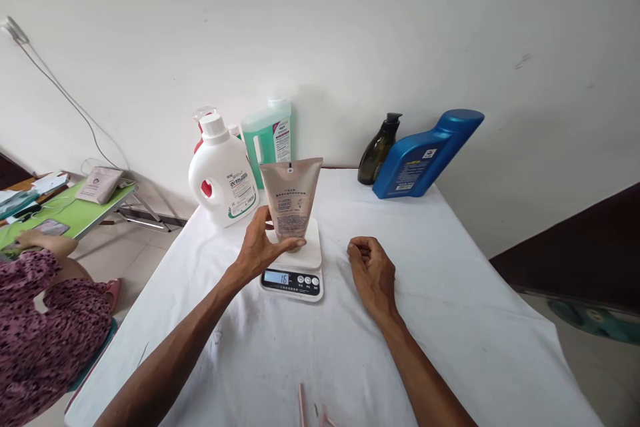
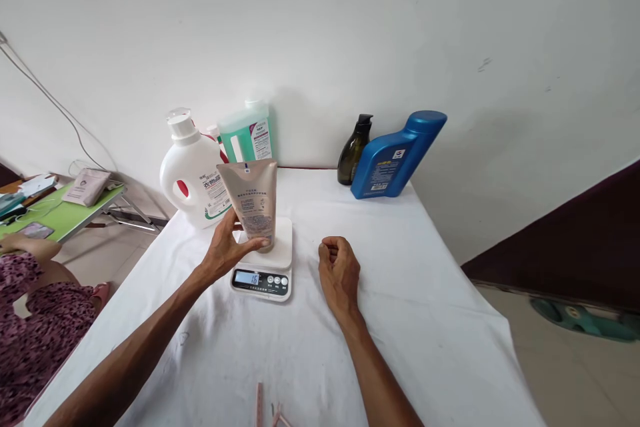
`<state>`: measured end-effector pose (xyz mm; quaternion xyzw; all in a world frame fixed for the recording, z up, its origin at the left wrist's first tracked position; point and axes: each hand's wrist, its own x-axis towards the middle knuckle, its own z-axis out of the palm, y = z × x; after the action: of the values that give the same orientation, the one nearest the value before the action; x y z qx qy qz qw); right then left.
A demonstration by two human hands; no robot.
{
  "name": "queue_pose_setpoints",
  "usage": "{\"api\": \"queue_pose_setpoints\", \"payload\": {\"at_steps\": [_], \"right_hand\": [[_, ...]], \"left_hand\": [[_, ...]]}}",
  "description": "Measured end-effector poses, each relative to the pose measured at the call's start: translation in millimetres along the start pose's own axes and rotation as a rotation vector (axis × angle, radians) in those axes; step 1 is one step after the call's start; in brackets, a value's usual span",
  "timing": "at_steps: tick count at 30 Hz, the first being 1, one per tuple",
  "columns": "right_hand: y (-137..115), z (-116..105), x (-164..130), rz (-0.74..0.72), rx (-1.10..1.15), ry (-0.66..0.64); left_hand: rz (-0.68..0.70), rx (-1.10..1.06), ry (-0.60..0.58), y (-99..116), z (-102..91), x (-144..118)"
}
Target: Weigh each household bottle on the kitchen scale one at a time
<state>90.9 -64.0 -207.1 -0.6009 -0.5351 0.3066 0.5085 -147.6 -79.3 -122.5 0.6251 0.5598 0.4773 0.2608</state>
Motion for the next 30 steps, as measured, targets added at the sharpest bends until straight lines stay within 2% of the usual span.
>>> {"api": "queue_pose_setpoints", "payload": {"at_steps": [3,7,11,15,22,30], "right_hand": [[-3.8,-1.0,-1.2,0.012,-0.026,-0.006],[-7.7,-1.2,-2.2,0.017,-0.080,-0.008],[-9.0,-1.1,-2.7,0.017,-0.111,-0.010],[-10.9,-1.0,-2.1,0.015,-0.118,-0.019],[-17.3,-0.7,-2.9,0.088,-0.124,-0.033],[-21.7,-0.4,-3.3,0.070,-0.145,-0.045]], "left_hand": [[0.014,-0.007,0.083,-16.8,-14.5,-13.0],[-0.132,0.019,0.250,-53.9,-30.7,-33.5],[-0.224,-0.021,0.186,-76.5,-35.0,-40.1],[-0.215,-0.071,0.134,-77.8,-33.1,-34.5],[-0.249,-0.079,0.160,-76.7,-32.6,-32.8],[-0.249,-0.070,0.159,-80.0,-32.6,-33.1]]}}
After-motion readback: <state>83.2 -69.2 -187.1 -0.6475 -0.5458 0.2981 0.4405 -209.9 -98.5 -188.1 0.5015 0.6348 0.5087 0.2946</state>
